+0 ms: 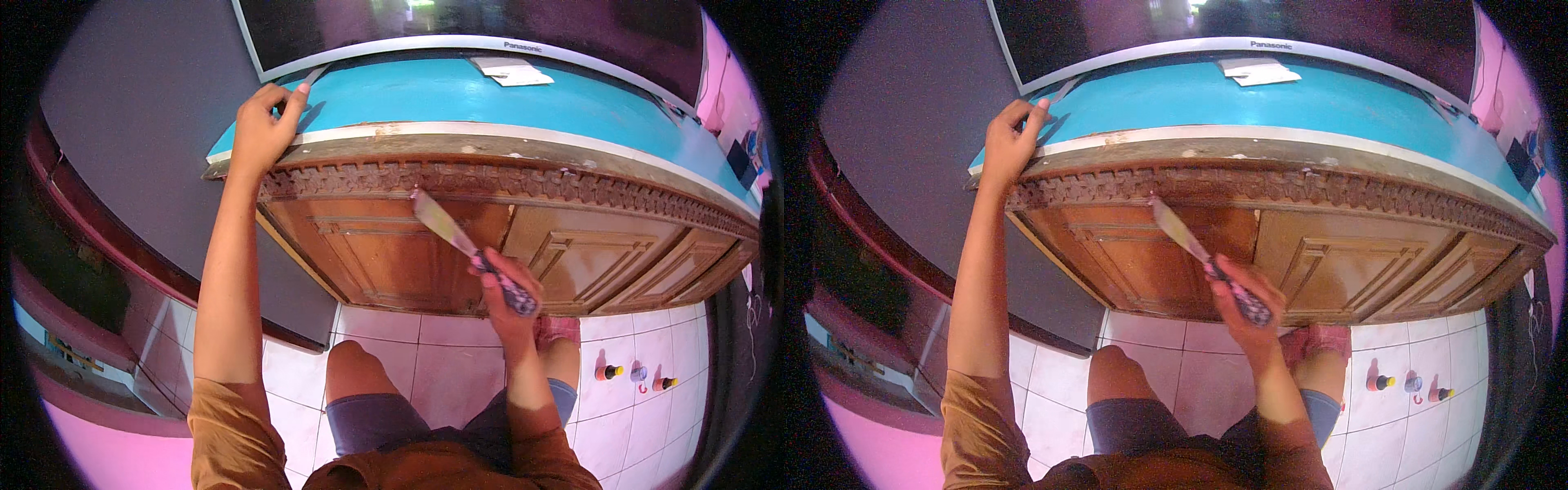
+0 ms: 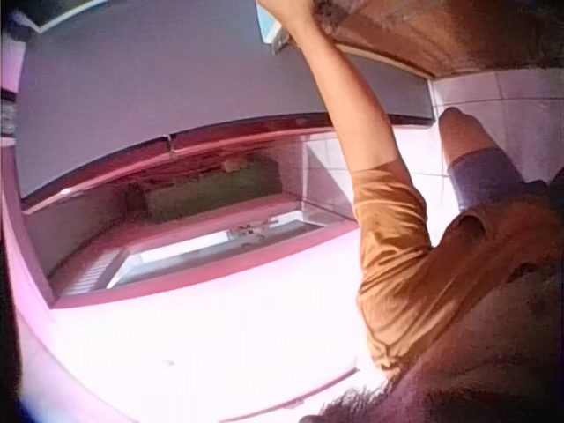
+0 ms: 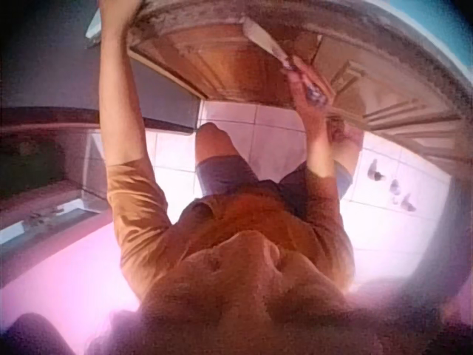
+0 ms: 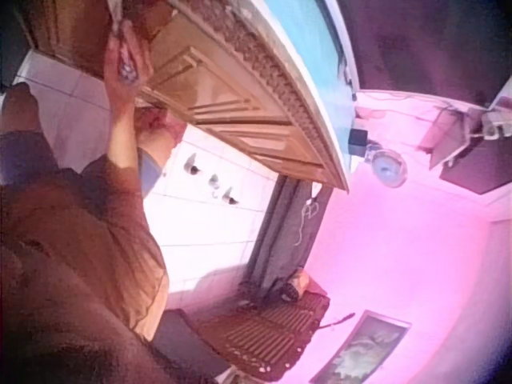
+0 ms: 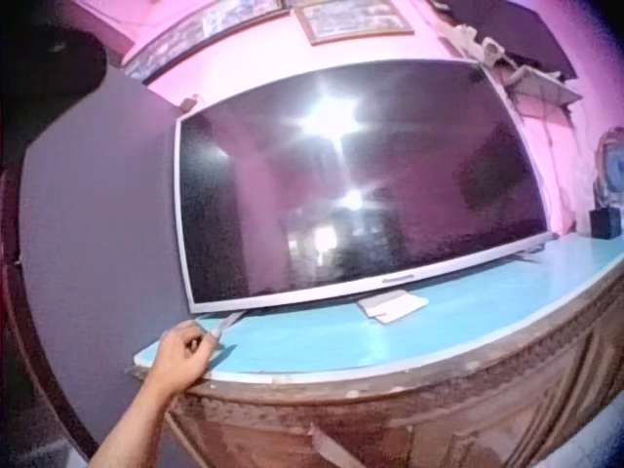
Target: The person uses a scraper to apply and smooth white putty or filler into a damaged wooden groove of a cabinet.
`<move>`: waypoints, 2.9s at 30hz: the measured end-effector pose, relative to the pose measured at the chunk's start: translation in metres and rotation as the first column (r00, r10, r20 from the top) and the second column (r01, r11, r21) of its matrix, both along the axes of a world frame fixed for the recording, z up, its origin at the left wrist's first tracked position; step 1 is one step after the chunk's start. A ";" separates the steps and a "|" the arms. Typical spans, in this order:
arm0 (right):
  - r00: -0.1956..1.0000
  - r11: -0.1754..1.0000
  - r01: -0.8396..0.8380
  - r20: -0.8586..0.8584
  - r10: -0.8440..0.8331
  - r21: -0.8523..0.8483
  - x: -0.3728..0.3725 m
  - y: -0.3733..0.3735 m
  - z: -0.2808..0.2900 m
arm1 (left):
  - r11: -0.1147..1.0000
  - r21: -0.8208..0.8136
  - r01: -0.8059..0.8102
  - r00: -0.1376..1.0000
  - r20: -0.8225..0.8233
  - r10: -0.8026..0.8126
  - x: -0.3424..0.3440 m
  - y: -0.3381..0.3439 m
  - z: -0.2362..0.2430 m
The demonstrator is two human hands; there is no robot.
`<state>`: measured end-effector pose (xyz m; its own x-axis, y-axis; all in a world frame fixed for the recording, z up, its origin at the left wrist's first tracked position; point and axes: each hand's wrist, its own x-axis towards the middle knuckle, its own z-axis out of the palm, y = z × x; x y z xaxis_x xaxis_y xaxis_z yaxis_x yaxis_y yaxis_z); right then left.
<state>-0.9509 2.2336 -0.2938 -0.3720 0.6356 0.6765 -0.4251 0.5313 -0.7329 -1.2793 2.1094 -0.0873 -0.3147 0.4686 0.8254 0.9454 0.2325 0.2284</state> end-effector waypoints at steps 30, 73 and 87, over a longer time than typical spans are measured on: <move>0.988 0.981 0.157 -0.020 -0.156 0.118 -0.001 -0.010 0.015 | 0.992 -0.112 -0.062 0.997 0.029 0.065 0.006 0.000 0.002; 0.989 0.901 -0.060 -0.151 -0.006 -0.430 -0.002 -0.017 0.027 | 0.999 -0.044 -0.001 1.000 0.027 0.002 0.003 0.000 0.000; 0.998 0.979 0.033 -0.047 -0.043 -0.203 0.000 -0.012 0.010 | 0.999 -0.034 0.003 1.000 0.019 -0.003 0.001 -0.001 0.002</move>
